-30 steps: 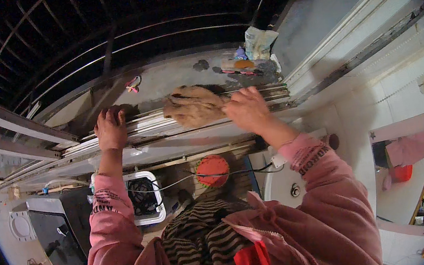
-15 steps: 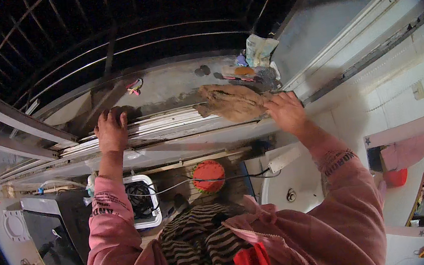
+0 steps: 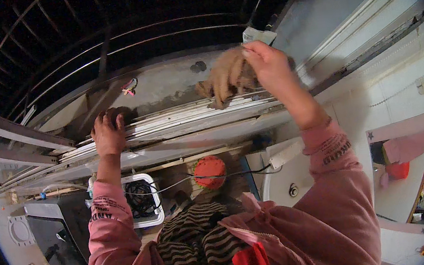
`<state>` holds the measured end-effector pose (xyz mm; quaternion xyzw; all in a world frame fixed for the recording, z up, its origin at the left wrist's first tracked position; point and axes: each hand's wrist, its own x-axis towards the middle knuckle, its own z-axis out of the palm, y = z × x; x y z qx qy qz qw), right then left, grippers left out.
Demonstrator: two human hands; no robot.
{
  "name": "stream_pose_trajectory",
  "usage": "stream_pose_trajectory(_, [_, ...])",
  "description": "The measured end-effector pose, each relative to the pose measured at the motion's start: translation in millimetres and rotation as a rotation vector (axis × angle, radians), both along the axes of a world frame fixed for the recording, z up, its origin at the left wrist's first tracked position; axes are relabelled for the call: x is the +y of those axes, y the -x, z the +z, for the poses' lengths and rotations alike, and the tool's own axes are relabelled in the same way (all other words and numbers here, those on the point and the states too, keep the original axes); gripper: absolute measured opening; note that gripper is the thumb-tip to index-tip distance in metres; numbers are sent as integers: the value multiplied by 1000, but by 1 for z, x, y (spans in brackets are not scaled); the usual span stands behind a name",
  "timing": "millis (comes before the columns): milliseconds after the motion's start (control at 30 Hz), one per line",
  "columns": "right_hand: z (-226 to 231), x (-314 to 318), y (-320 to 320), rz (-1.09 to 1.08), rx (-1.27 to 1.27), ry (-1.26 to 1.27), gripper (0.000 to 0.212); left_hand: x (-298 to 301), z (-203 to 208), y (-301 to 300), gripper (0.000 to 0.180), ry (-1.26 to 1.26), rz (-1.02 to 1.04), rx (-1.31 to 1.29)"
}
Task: The person wipes a metal window frame with a cloth, then rinses the cloth in a pink basin and wrings it out. They continue wiping the window frame and a nearby glass panel with the damp cloth.
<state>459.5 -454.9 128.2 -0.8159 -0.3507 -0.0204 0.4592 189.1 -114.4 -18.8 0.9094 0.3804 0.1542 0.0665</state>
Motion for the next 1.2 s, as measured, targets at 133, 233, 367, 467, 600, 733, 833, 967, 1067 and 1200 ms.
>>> stream_pose_trajectory(133, [-43, 47, 17, 186, 75, -139, 22, 5, -9, -5, 45, -12, 66, 59])
stream_pose_trajectory(233, [-74, 70, 67, 334, 243, 79, 28, 10, -17, -2, 45, -25, 24, -12])
stream_pose_trajectory(367, [-112, 52, 85, 319, -86, 161, 33, 3, -2, -4, 44, -4, 9, 12])
stream_pose_trajectory(467, [-109, 9, 59, -47, -338, 255, 28, 5, -10, 0, 45, -36, 11, 1])
stream_pose_trajectory(600, [-108, -50, 14, -526, -302, 654, 63, 9, -16, 0, 48, -47, 35, 41])
stream_pose_trajectory(733, [-102, -56, -5, -587, 0, 991, 97, 19, -26, 3, 51, -36, -7, 6])
stream_pose_trajectory(833, [-93, -46, -11, -517, 159, 1043, 93, 14, -20, 1, 51, -10, 0, 29])
stream_pose_trajectory(967, [-86, -29, -14, -535, 300, 1111, 92, 12, -19, 0, 52, -28, 17, 29])
stream_pose_trajectory(1067, [-86, -28, -12, -565, 314, 1068, 89, 5, -13, -2, 53, -38, 22, -1])
stream_pose_trajectory(1200, [-81, -28, -1, -613, 323, 939, 69, 6, -10, -1, 56, 14, 27, 1])
